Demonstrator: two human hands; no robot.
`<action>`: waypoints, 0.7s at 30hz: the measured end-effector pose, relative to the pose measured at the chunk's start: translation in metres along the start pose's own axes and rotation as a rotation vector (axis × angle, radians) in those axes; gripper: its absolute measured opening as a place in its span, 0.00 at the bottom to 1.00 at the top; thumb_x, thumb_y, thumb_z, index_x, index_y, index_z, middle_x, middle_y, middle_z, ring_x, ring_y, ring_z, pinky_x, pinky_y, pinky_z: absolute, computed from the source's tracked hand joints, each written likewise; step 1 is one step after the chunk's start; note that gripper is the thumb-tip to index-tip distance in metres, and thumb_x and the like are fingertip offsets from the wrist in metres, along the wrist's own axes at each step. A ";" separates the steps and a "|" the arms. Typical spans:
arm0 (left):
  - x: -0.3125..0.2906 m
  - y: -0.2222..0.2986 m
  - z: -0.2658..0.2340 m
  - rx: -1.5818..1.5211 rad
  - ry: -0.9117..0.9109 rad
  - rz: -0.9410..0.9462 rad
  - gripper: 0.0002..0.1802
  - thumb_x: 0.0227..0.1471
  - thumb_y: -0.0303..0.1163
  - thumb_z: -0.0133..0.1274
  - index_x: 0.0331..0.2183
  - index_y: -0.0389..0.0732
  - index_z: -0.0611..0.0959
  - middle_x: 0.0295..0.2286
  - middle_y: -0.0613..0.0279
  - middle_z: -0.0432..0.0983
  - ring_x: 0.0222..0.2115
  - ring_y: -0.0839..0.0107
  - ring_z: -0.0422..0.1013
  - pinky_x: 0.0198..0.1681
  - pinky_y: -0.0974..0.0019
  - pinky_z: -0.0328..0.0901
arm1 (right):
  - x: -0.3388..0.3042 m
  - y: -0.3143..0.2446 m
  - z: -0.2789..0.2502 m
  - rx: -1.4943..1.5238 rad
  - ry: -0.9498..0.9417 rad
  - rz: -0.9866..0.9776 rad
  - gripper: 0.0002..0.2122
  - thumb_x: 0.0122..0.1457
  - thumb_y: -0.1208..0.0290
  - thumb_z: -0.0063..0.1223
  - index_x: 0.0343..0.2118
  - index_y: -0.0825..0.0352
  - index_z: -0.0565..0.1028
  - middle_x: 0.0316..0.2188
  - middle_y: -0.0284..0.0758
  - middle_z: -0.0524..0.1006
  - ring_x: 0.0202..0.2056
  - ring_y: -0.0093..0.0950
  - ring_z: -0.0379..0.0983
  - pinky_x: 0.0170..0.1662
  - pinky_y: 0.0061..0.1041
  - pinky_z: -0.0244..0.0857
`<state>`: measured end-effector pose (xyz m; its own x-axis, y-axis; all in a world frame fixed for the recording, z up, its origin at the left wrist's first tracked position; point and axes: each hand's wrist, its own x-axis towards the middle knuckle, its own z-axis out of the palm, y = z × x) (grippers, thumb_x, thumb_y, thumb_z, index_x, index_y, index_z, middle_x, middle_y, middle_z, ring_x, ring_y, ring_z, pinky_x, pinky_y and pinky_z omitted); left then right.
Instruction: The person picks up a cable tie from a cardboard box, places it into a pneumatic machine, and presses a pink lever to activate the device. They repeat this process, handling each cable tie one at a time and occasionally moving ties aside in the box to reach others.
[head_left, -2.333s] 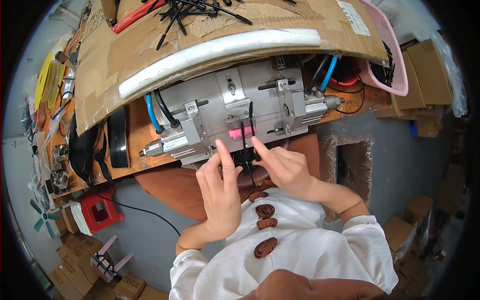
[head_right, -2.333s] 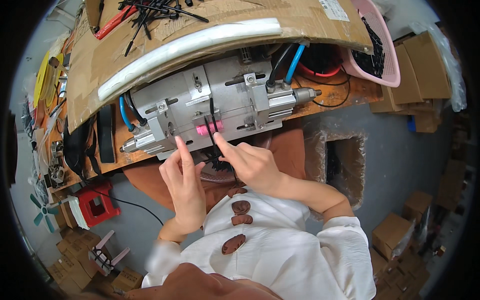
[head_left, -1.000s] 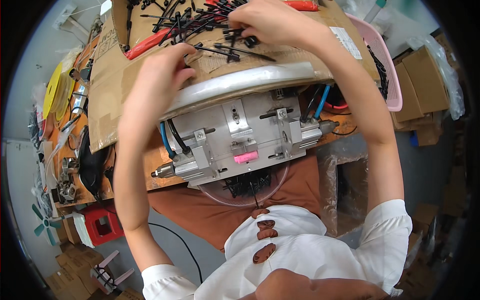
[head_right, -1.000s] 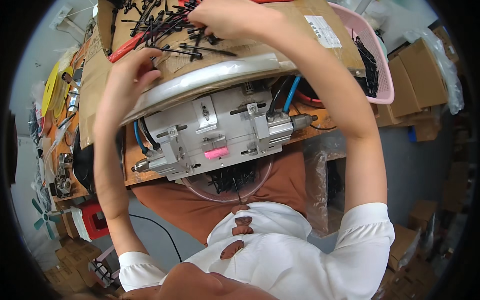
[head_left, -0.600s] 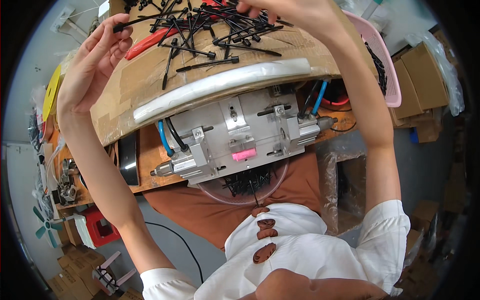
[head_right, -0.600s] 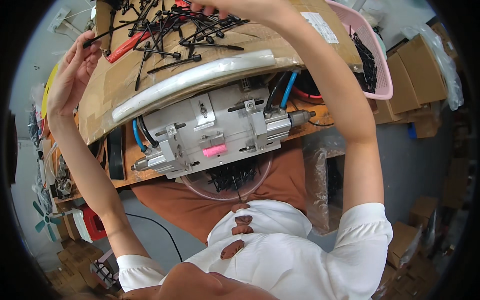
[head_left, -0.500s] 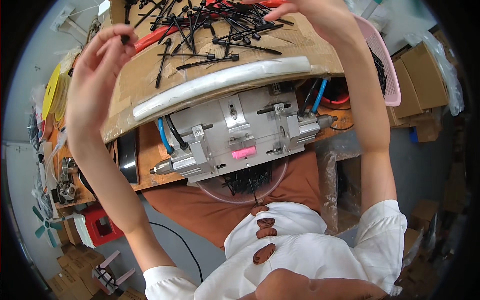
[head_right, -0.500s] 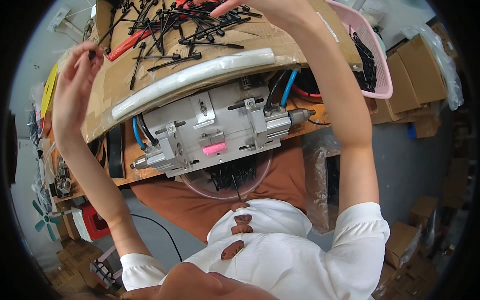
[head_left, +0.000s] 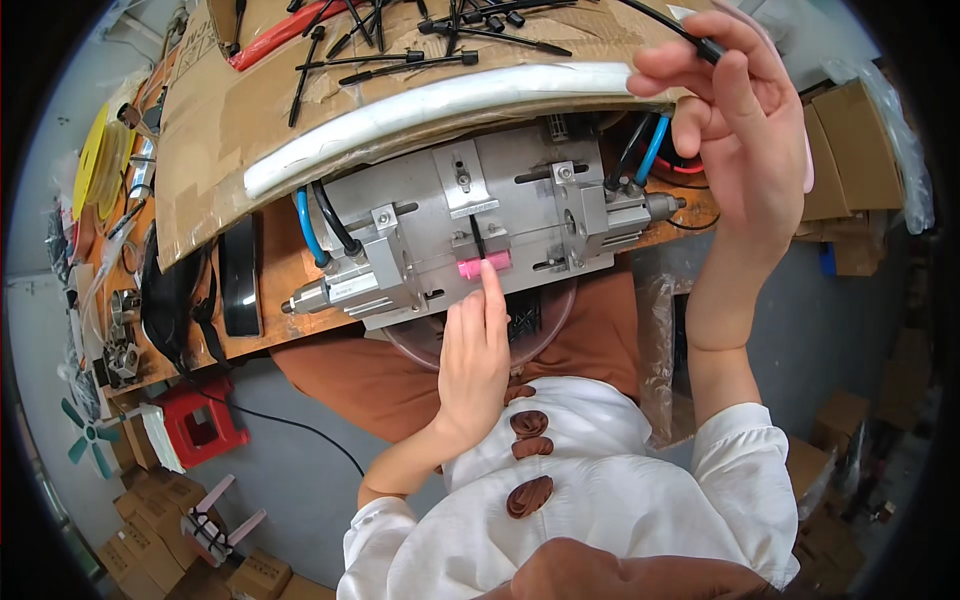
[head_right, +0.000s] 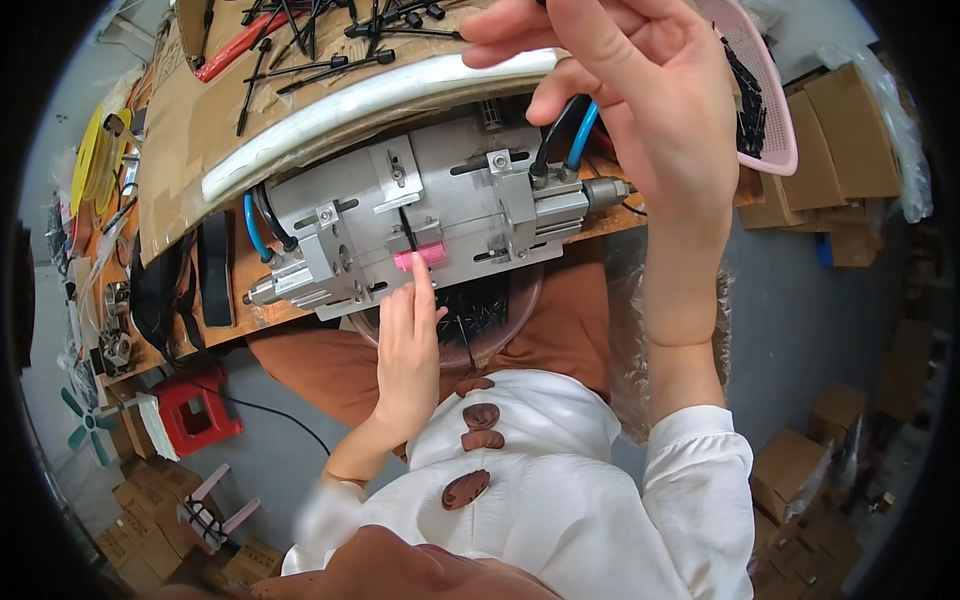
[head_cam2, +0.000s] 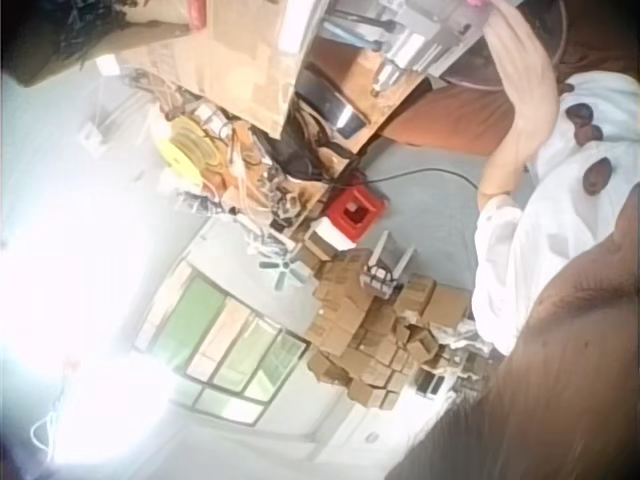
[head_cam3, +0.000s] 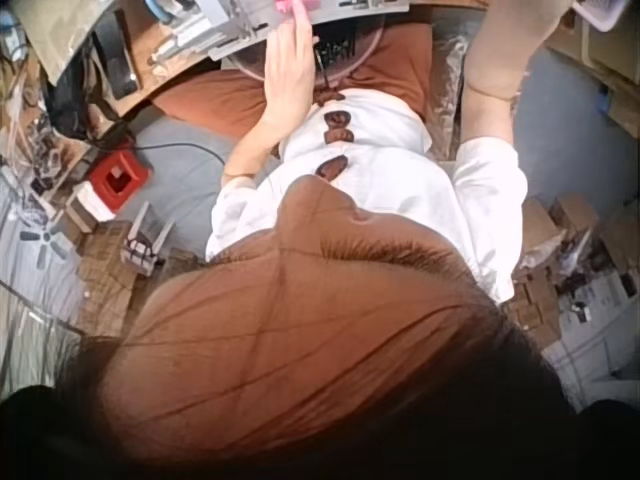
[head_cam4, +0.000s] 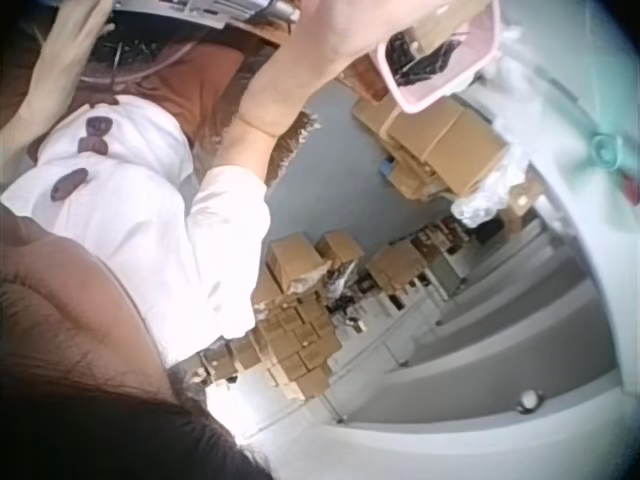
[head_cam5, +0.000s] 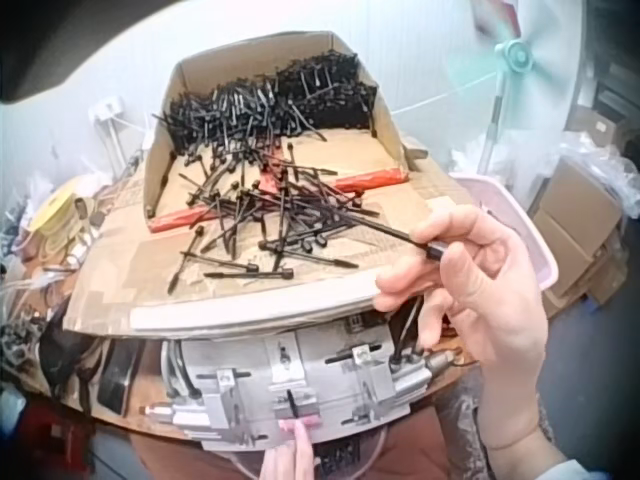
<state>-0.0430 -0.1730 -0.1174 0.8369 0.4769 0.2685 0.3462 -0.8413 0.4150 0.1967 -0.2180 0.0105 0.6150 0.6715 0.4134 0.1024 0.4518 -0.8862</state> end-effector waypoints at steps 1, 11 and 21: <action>0.002 0.000 0.002 0.045 -0.003 0.023 0.38 0.41 0.15 0.50 0.57 0.26 0.61 0.33 0.55 0.65 0.34 0.63 0.65 0.40 0.66 0.64 | -0.003 -0.006 -0.009 0.009 -0.102 -0.009 0.12 0.61 0.69 0.49 0.43 0.71 0.70 0.34 0.46 0.78 0.33 0.34 0.78 0.25 0.22 0.70; 0.001 -0.004 -0.004 0.089 -0.049 0.007 0.39 0.40 0.16 0.50 0.57 0.25 0.60 0.34 0.56 0.65 0.34 0.63 0.65 0.40 0.66 0.64 | -0.070 0.013 0.011 -0.376 -0.126 -0.157 0.14 0.49 0.85 0.59 0.40 0.73 0.73 0.32 0.41 0.78 0.30 0.25 0.75 0.28 0.19 0.69; 0.165 -0.083 -0.101 0.102 0.238 0.250 0.06 0.55 0.24 0.47 0.35 0.38 0.77 0.35 0.56 0.70 0.38 0.59 0.66 0.44 0.63 0.61 | -0.159 0.089 0.044 -0.864 -0.383 -0.202 0.32 0.44 0.80 0.61 0.56 0.74 0.65 0.15 0.32 0.66 0.17 0.25 0.64 0.20 0.27 0.60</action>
<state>0.0237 0.0016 -0.0194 0.7833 0.2889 0.5504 0.1940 -0.9548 0.2251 0.0735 -0.2581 -0.1250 0.2416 0.8435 0.4797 0.8125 0.0945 -0.5753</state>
